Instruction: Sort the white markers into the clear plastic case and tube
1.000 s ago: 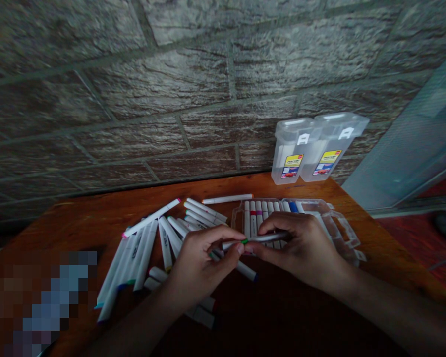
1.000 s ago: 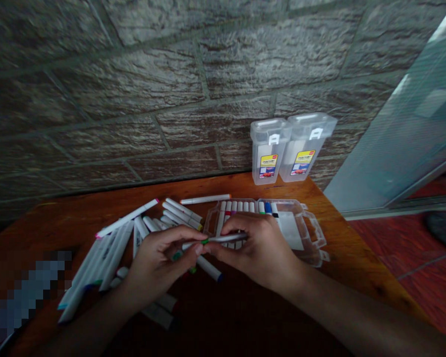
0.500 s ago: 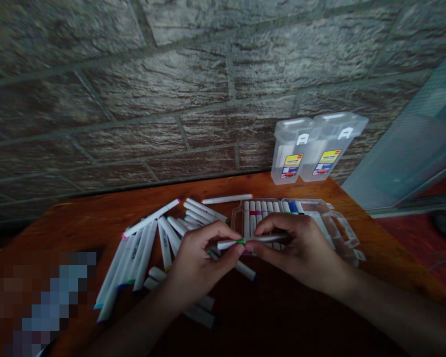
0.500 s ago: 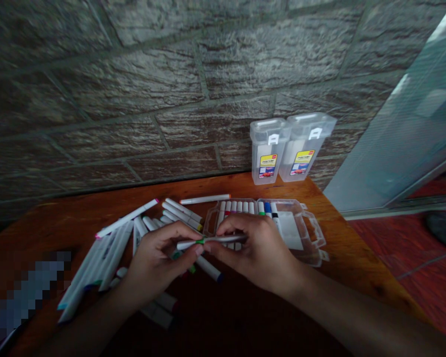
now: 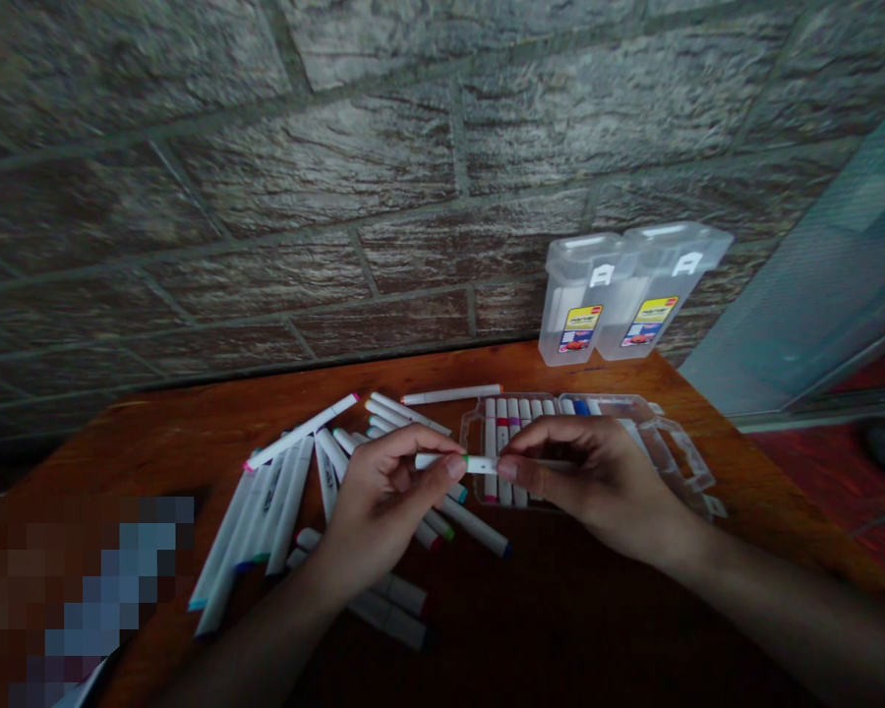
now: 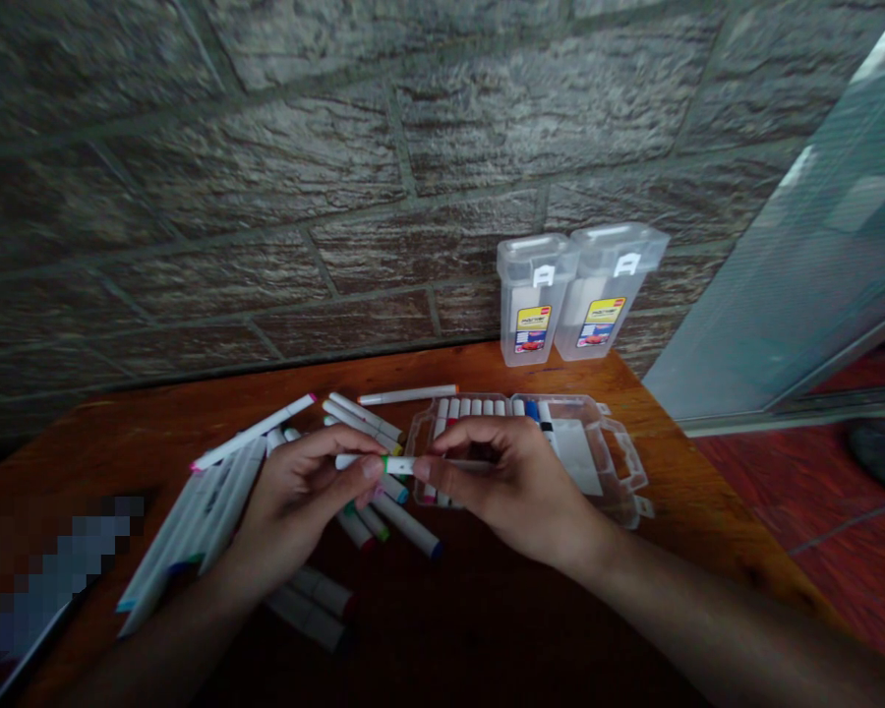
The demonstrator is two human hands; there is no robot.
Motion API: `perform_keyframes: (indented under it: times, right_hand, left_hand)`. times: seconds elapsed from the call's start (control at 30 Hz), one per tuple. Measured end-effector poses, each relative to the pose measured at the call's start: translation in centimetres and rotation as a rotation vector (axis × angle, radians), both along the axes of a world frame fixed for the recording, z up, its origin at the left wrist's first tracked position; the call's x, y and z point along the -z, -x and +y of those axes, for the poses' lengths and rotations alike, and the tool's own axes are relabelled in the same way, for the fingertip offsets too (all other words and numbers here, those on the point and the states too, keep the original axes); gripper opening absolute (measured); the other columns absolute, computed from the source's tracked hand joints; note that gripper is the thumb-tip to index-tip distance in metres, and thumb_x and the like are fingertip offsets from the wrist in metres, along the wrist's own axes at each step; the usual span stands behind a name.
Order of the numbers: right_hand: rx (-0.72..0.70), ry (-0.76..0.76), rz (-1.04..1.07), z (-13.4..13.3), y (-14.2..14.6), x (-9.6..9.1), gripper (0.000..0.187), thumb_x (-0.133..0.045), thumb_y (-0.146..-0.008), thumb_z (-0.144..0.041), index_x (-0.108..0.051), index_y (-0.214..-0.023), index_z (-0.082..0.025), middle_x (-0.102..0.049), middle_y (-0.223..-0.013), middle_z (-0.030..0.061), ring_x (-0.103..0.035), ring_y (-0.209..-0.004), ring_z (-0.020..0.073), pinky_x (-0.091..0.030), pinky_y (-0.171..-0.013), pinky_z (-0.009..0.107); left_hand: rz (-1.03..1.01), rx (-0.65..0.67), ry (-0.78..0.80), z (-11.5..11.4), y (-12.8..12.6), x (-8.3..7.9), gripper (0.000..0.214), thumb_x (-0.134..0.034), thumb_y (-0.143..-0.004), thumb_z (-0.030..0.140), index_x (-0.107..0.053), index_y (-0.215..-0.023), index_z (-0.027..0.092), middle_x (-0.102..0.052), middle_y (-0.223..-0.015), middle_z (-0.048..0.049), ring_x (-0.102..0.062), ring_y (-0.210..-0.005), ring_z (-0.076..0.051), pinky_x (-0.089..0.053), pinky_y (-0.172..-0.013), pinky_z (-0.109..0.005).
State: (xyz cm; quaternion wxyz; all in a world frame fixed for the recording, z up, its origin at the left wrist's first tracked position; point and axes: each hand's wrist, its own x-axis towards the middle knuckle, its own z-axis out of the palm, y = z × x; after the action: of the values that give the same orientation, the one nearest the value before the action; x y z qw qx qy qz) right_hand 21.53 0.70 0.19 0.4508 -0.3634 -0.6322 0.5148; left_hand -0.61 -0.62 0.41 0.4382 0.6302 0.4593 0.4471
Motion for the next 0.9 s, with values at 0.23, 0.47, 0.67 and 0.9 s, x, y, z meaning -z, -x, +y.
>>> perform_keyframes:
  times: [0.23,0.47,0.67,0.9]
  right_hand:
    - [0.003,0.012,0.032,0.3,0.0,-0.3,0.008,-0.085,-0.080,-0.026,-0.082,-0.080,-0.019,-0.071,-0.068,-0.0007,-0.057,-0.061,0.0110,-0.045,-0.057,0.022]
    - [-0.021,0.092,0.135,0.3,-0.1,-0.6,0.008,-0.086,-0.080,-0.026,-0.084,-0.083,-0.019,-0.071,-0.066,-0.0003,-0.055,-0.056,0.0081,-0.041,-0.051,0.018]
    - [-0.077,0.199,0.186,0.4,-0.5,-0.2,0.017,-0.084,-0.084,-0.033,-0.086,-0.096,-0.021,-0.067,-0.060,-0.0011,-0.051,-0.048,0.0064,-0.038,-0.045,0.016]
    - [-0.208,0.221,0.309,0.3,-0.6,0.5,0.023,-0.082,-0.088,-0.031,-0.084,-0.110,-0.025,-0.072,-0.068,0.0009,-0.058,-0.058,0.0071,-0.047,-0.053,0.016]
  left_hand:
    - [-0.181,-0.012,0.090,0.7,0.5,0.6,0.018,-0.074,-0.091,0.036,-0.071,-0.086,0.019,-0.061,-0.063,0.0015,-0.052,-0.058,-0.013,-0.042,-0.059,-0.026]
    - [-0.394,-0.041,0.129,1.1,0.5,0.3,0.017,-0.073,-0.092,0.029,-0.070,-0.080,0.017,-0.058,-0.062,0.0019,-0.051,-0.059,-0.011,-0.043,-0.061,-0.024]
    - [-0.529,-0.066,0.168,1.2,0.4,0.1,0.017,-0.076,-0.088,0.024,-0.068,-0.076,0.015,-0.056,-0.064,0.0024,-0.049,-0.058,-0.010,-0.044,-0.058,-0.022]
    - [-0.591,-0.077,0.165,1.4,0.4,0.1,0.018,-0.076,-0.088,0.022,-0.067,-0.075,0.014,-0.054,-0.064,0.0029,-0.048,-0.058,-0.009,-0.043,-0.056,-0.021]
